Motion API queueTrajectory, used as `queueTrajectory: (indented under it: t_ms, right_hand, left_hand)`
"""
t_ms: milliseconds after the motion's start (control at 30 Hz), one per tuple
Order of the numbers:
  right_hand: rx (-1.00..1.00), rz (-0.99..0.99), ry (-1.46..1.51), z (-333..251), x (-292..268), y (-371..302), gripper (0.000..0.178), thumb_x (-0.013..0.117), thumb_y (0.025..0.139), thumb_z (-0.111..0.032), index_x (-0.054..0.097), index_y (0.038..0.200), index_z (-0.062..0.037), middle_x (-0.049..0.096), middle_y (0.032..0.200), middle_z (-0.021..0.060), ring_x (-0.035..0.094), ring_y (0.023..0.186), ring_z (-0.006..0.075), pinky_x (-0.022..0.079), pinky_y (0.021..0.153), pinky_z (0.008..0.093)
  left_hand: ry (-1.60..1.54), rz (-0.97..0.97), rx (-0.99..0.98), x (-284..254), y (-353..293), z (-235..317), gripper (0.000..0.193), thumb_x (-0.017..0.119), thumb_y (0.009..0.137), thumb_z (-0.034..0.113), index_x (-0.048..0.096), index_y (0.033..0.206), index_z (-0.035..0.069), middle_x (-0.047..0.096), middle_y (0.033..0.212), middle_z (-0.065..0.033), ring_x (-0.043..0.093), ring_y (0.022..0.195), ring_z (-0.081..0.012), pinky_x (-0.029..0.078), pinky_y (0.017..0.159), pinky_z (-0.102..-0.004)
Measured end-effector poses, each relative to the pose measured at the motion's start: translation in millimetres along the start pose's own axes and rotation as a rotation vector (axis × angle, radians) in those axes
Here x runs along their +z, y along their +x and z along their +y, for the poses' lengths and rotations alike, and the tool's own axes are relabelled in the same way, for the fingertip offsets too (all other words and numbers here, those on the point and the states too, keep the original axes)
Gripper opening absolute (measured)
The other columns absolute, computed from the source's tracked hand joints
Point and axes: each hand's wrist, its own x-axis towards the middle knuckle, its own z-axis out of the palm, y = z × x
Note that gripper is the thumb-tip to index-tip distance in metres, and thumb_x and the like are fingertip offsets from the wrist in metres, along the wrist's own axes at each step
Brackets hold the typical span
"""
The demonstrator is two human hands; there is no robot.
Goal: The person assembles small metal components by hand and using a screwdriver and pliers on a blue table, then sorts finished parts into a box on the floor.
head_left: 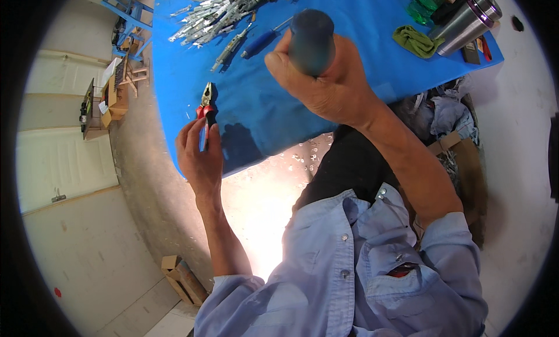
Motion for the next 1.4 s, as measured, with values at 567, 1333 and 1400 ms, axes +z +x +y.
queueTrajectory:
  t_ms: [567,1333,1400]
  right_hand:
    - [-0.098,0.025,-0.036,0,9,-2,0.017,0.075,0.094,-0.018,0.066,0.1,-0.0047,0.06,0.078,0.0028,0.053,0.072,0.0112,0.048,0.067,0.0314]
    - [-0.089,0.089,-0.068,7,11,1,0.019,0.072,0.096,-0.018,0.061,0.094,-0.0032,0.053,0.069,0.0044,0.045,0.066,0.0085,0.044,0.058,0.0338]
    - [-0.067,0.079,-0.001,3,9,1,0.019,0.071,0.096,-0.018,0.061,0.094,-0.0031,0.053,0.068,0.0045,0.045,0.066,0.0087,0.043,0.057,0.0335]
  left_hand:
    - [0.176,-0.393,-0.263,-15,14,-32,0.065,0.079,0.085,0.05,0.071,0.123,-0.001,0.069,0.099,-0.0153,0.067,0.09,-0.028,0.055,0.08,-0.0391]
    - [-1.212,-0.298,-0.153,-108,87,107,0.079,0.053,0.102,0.064,0.055,0.139,-0.006,0.068,0.103,-0.0124,0.048,0.057,-0.0097,0.035,0.046,-0.0233]
    - [-0.976,-0.247,-0.051,-116,80,125,0.073,0.07,0.095,0.058,0.06,0.133,-0.004,0.064,0.101,-0.0023,0.051,0.07,-0.0077,0.042,0.061,-0.0236]
